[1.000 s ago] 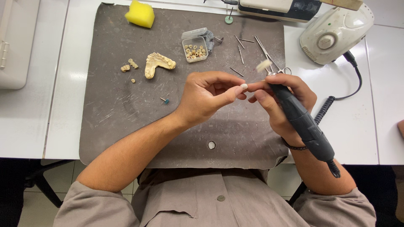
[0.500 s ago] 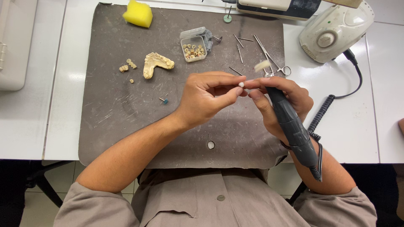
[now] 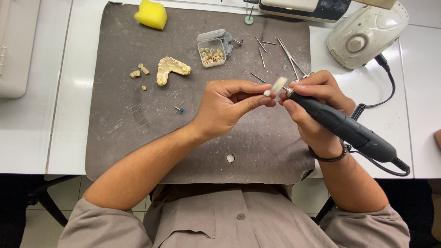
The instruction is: The person holds a small dental crown in one hand and grinds and polishes it with a rotary micromotor tool, changing between a disc bur, a white stone, a buffing wheel, and a green polishing point. They set the finished crown on the bench, pick up another small crown, and continue polishing it with the tool.
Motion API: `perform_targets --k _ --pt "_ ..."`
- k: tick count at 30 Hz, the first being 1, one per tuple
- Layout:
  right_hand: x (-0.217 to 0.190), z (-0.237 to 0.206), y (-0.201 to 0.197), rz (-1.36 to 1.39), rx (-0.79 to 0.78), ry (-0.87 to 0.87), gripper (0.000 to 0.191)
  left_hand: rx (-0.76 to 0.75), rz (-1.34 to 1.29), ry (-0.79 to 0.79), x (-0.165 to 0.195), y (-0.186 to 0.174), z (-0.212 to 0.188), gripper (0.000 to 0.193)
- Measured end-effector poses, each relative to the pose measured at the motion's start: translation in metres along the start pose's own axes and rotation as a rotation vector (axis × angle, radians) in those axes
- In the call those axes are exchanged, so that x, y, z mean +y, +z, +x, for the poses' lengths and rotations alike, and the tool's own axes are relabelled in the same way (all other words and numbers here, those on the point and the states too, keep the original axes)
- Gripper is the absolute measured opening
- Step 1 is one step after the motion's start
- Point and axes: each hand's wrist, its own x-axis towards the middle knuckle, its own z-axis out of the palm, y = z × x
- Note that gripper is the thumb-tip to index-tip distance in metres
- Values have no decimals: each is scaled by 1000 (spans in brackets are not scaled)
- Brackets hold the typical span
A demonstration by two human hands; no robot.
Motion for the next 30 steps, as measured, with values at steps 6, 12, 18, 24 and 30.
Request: perform_targets --k 6,12,18,24,30 --pt "11 -11 -1 37 24 16 24 5 11 -2 -1 1 1 22" --pt "11 -12 -4 20 3 22 26 -26 -48 8 -4 0 1 21" --pt "10 -13 -4 36 0 47 23 -12 -28 8 -6 0 1 21" --pt "13 -14 -6 91 35 43 23 -2 9 4 -5 -2 1 21" --pt "20 -13 -8 286 87 76 17 -17 -25 -45 -1 0 1 25"
